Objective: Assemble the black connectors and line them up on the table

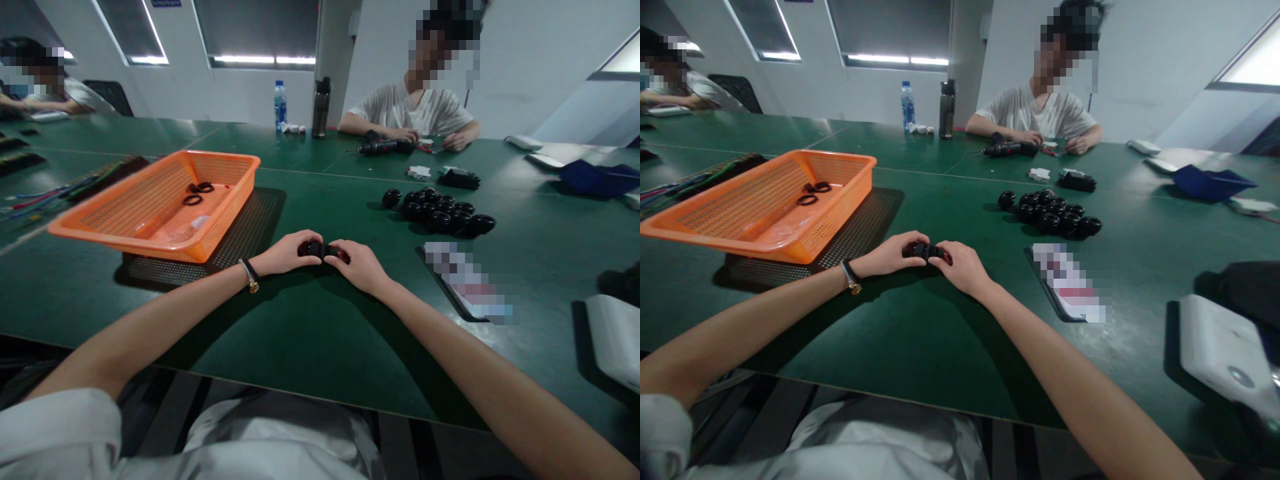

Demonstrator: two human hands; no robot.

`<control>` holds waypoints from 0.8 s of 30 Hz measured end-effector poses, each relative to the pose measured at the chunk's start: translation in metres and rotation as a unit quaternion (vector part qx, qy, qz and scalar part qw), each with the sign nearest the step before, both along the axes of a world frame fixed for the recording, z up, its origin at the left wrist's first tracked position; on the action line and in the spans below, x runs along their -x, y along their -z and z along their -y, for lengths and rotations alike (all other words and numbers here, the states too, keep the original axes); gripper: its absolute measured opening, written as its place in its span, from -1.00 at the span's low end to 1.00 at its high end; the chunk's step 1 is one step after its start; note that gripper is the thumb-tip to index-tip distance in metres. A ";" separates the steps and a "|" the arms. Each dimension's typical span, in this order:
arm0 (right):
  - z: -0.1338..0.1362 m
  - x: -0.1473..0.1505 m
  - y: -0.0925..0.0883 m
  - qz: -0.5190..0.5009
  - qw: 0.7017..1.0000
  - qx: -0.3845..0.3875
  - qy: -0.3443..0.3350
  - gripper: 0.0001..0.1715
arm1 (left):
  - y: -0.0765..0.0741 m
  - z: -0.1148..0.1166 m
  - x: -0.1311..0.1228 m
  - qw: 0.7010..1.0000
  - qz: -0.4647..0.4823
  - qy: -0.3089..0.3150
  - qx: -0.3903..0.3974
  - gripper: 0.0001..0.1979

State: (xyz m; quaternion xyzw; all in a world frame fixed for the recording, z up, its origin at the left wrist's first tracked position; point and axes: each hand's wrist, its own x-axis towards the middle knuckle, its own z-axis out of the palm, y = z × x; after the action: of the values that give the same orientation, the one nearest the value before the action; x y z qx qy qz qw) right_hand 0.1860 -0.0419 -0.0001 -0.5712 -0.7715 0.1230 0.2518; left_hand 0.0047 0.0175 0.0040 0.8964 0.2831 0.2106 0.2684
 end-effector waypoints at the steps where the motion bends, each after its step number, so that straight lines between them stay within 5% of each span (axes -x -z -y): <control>1: 0.000 0.000 0.000 0.002 1.000 0.002 -0.001 -0.85 | 0.000 0.000 0.000 1.000 0.001 0.000 0.000 -0.65; 24: 0.001 -0.003 0.006 -0.077 0.996 -0.041 -0.032 -0.70 | -0.002 0.002 0.000 1.000 0.004 0.000 0.005 -0.64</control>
State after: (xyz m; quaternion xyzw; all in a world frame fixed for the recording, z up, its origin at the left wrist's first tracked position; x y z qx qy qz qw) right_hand 0.1890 -0.0430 -0.0063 -0.5244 -0.7718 0.1432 0.3299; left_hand 0.0048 0.0156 0.0063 0.8941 0.2830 0.2129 0.2741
